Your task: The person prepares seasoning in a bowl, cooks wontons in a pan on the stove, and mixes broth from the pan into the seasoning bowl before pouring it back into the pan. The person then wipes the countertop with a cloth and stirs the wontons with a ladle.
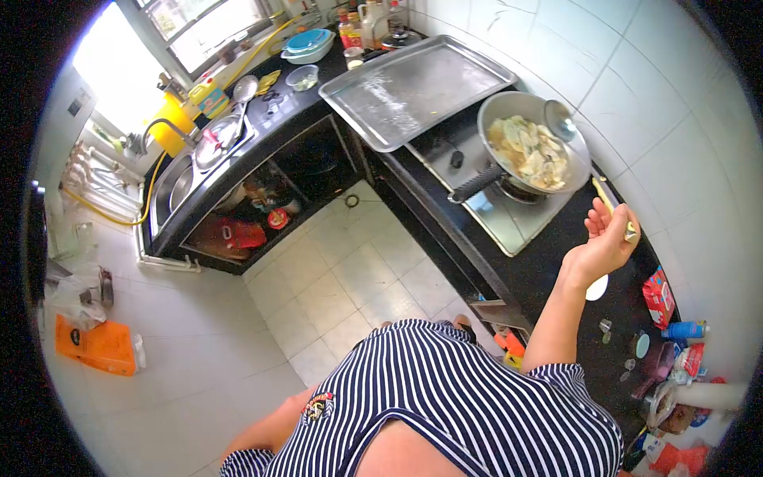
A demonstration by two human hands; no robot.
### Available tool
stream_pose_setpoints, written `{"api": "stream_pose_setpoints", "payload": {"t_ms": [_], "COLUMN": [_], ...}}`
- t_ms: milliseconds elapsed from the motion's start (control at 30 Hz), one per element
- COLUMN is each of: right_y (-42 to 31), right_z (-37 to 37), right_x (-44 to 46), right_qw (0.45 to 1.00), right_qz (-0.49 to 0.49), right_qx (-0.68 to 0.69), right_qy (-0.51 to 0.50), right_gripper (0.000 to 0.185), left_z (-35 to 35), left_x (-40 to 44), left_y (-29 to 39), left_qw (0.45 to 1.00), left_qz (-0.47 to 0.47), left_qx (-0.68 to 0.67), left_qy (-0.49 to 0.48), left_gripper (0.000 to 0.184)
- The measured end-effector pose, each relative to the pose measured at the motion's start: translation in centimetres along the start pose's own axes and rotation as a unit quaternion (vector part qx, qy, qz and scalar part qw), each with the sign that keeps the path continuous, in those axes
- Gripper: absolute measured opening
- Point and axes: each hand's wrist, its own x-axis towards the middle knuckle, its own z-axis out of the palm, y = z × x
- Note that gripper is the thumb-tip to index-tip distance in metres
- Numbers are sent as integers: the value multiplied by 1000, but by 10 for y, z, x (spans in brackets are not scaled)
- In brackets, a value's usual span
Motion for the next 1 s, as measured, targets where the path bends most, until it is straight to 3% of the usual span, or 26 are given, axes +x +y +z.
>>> {"api": "stream_pose_setpoints", "payload": {"t_ms": [267, 467, 700, 1000], "right_y": [-15, 14, 65, 119], "right_z": [71, 151, 263, 383], "right_x": [-102, -166, -204, -235], "right_qw": [993, 980, 969, 955], "right_qz": [5, 25, 53, 64], "right_qx": [73, 93, 149, 127], "right_qy": [-88, -174, -188, -259], "right_gripper": [23, 20, 17, 16], "left_z": [-41, -93, -184, -313], "left_x": [-50, -60, -48, -16], "left_y": [-47, -65, -55, -38], "left_qw": [997, 992, 989, 992], "left_qz": [-15, -20, -15, -3], "left_qx": [-55, -89, -95, -57], "left_qy": [58, 89, 116, 113], "left_gripper": [31, 30, 29, 28]}}
